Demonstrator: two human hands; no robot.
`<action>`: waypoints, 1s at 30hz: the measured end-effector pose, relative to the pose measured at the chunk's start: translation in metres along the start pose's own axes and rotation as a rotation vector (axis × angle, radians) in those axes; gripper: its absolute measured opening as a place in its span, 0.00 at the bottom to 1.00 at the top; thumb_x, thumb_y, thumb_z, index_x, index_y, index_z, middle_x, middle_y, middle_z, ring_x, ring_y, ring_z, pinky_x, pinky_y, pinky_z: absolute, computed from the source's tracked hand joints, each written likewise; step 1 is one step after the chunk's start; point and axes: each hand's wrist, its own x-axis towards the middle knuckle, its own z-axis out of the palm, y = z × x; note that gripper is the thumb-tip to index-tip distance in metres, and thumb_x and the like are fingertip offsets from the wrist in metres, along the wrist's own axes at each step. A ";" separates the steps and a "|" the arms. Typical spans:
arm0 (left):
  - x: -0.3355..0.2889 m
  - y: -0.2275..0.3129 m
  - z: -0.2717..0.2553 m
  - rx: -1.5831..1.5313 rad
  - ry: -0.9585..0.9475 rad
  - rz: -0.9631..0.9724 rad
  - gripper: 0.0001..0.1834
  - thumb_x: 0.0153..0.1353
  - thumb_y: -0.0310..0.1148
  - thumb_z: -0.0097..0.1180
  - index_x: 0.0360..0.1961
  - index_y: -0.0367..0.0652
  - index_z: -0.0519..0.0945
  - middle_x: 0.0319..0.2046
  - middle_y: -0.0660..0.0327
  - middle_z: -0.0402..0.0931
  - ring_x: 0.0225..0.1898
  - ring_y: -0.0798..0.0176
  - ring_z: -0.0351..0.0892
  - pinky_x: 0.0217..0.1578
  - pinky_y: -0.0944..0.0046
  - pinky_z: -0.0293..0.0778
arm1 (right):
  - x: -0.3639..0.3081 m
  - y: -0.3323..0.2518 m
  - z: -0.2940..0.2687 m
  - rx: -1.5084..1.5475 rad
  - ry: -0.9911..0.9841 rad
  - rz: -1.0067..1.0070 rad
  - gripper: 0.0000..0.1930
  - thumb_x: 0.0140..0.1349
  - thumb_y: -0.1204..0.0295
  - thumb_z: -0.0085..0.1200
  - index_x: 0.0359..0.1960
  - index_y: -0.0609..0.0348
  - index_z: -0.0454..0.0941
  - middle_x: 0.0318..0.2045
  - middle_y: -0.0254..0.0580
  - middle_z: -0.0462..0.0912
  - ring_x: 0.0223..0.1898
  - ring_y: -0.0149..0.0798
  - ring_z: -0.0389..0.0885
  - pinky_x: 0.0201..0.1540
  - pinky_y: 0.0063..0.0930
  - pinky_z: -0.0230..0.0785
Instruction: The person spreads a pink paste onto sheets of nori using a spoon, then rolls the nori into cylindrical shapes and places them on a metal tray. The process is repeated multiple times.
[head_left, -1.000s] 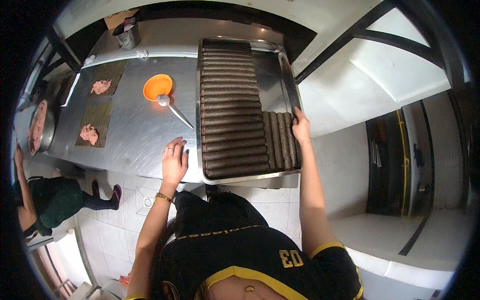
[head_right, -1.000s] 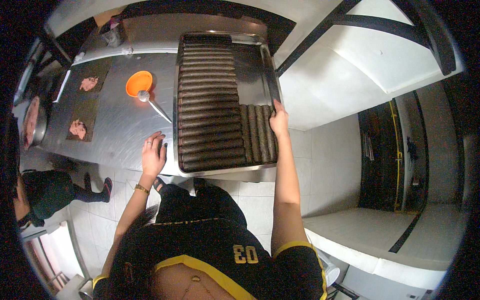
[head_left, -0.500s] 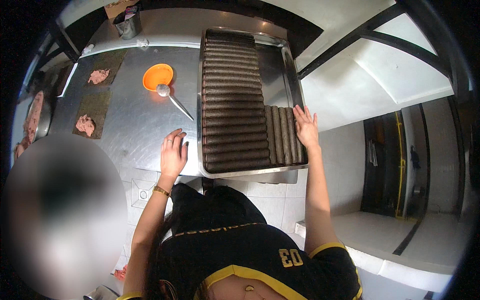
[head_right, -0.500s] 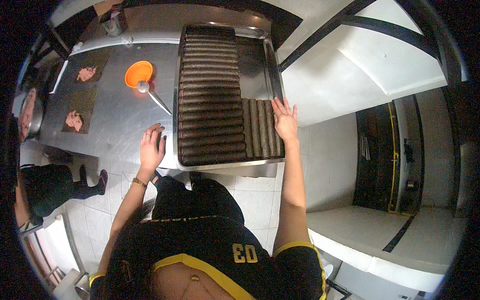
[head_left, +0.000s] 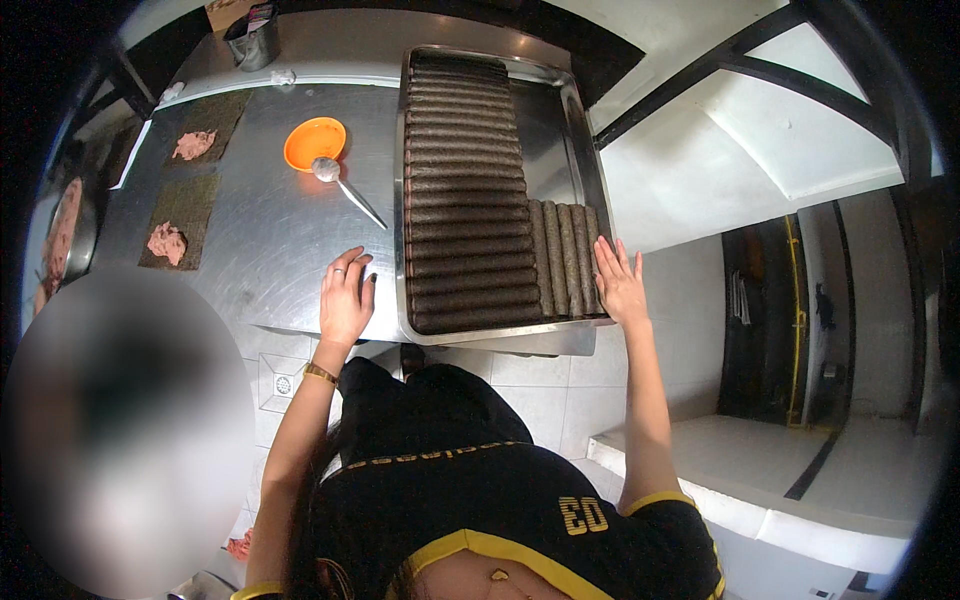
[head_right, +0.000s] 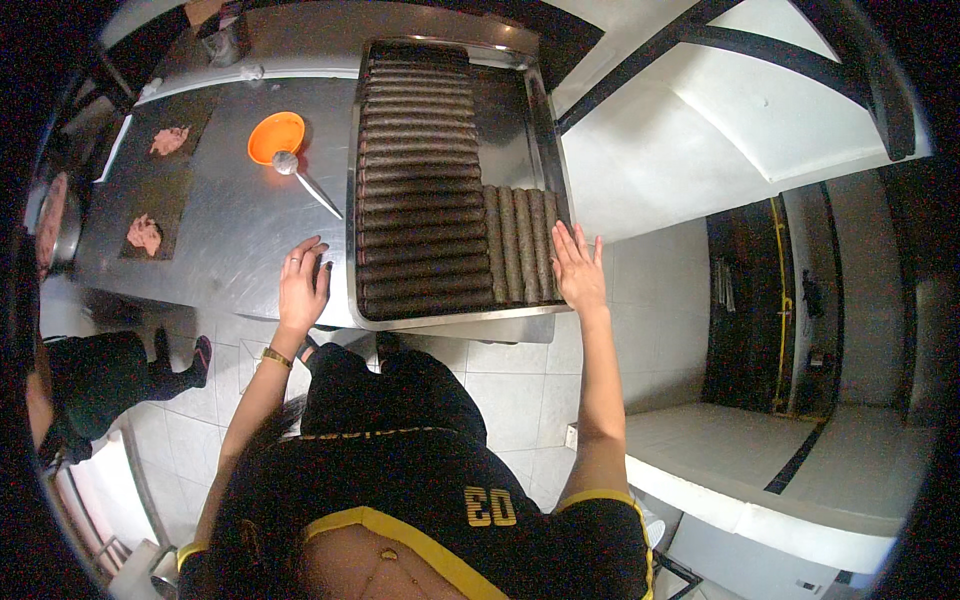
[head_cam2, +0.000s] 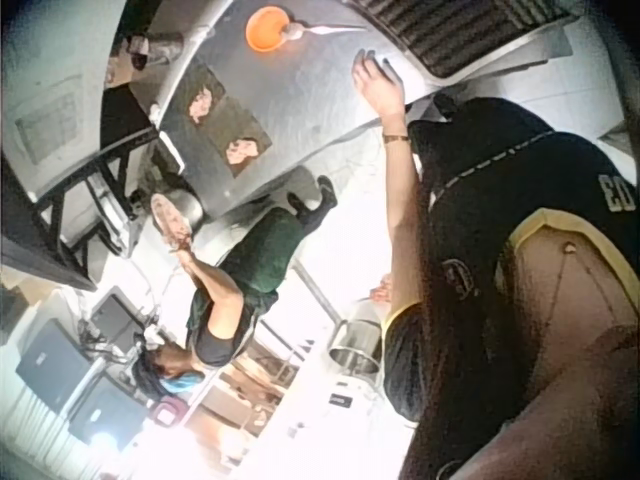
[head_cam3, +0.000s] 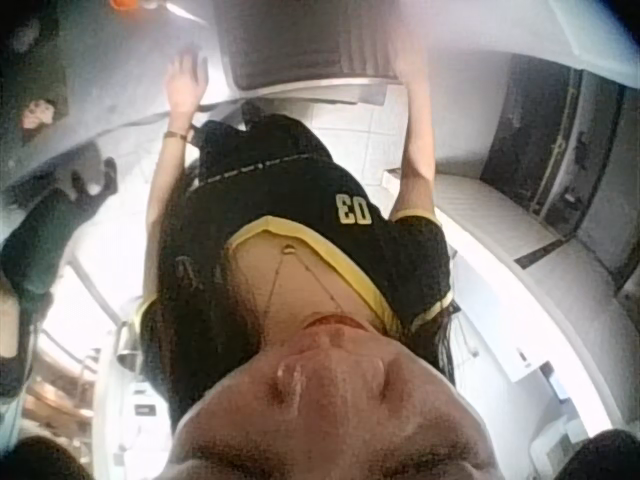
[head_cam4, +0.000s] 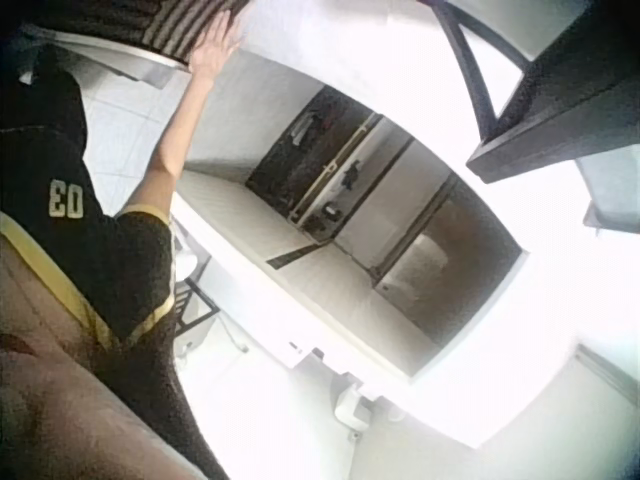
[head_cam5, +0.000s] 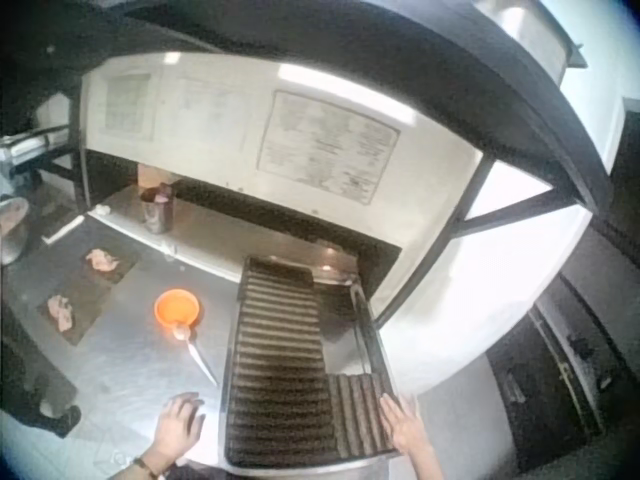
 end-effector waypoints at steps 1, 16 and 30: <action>0.001 0.001 0.000 -0.003 -0.002 0.001 0.15 0.54 0.27 0.54 0.45 0.42 0.74 0.52 0.57 0.70 0.54 0.50 0.68 0.54 0.53 0.66 | -0.005 0.001 0.000 -0.010 -0.004 -0.012 0.31 0.66 0.62 0.42 0.70 0.44 0.47 0.71 0.26 0.47 0.72 0.39 0.44 0.70 0.57 0.34; -0.007 -0.017 -0.021 -0.323 0.144 -0.060 0.17 0.54 0.24 0.52 0.47 0.42 0.74 0.51 0.53 0.71 0.55 0.46 0.68 0.56 0.55 0.66 | 0.006 -0.061 -0.112 0.339 -0.163 0.022 0.24 0.56 0.75 0.54 0.58 0.56 0.72 0.65 0.42 0.62 0.66 0.44 0.59 0.69 0.53 0.43; 0.006 -0.291 -0.176 -0.063 0.730 -1.176 0.17 0.56 0.40 0.54 0.34 0.35 0.82 0.34 0.45 0.81 0.40 0.44 0.81 0.44 0.52 0.73 | 0.146 -0.315 -0.096 0.896 0.204 -0.330 0.30 0.58 0.78 0.53 0.63 0.62 0.60 0.58 0.54 0.68 0.58 0.54 0.68 0.60 0.38 0.61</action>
